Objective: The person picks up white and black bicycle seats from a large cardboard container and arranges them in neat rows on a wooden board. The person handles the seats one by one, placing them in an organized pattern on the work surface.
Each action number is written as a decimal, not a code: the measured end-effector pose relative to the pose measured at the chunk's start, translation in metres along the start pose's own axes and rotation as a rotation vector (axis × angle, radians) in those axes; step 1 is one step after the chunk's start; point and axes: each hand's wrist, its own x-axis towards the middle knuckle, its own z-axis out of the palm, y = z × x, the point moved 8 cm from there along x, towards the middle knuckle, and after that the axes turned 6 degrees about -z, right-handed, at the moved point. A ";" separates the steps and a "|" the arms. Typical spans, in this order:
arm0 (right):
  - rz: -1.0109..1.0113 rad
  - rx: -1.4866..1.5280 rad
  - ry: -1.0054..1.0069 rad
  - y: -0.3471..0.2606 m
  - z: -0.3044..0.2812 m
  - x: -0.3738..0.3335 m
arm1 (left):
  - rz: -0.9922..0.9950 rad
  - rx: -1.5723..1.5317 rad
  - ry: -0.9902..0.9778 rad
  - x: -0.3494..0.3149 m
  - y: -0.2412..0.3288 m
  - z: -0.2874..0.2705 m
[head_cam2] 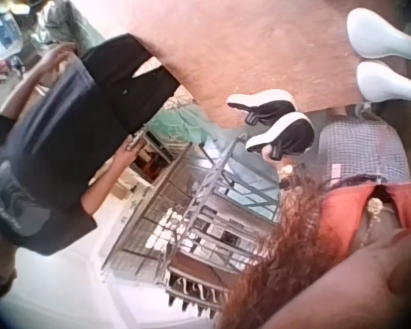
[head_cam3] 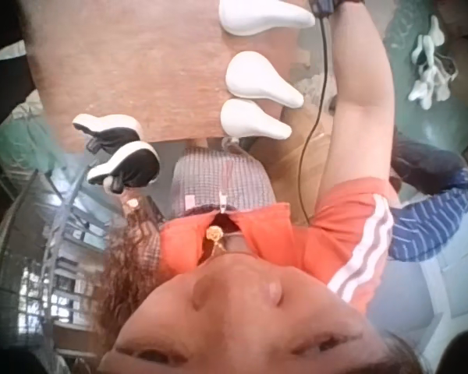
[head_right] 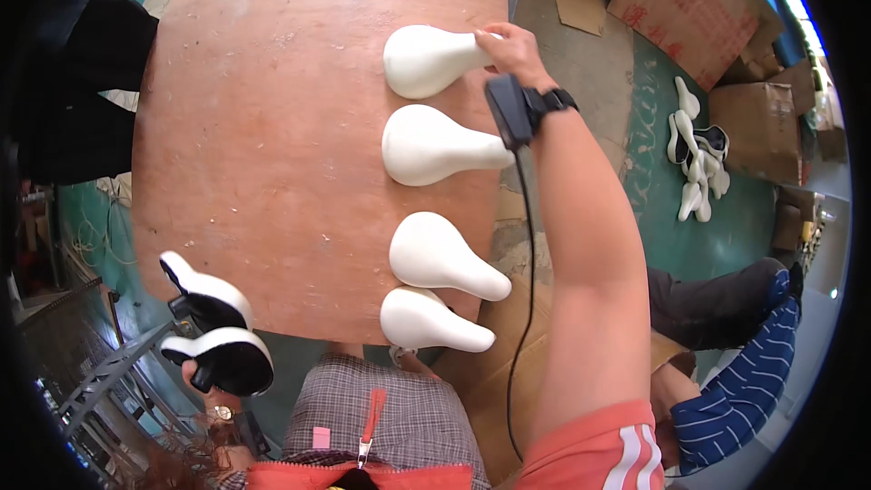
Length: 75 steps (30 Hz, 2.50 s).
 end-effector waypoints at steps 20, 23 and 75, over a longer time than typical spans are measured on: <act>-0.395 0.061 -0.519 -0.180 0.020 0.055 | 0.298 0.866 -0.658 0.171 0.039 0.401; -0.425 0.022 -0.514 -0.112 0.001 0.093 | 0.509 0.906 -0.606 0.186 0.042 0.392; 0.461 -0.058 0.337 0.172 -0.138 -0.370 | 0.035 1.130 -0.335 0.462 -0.114 0.618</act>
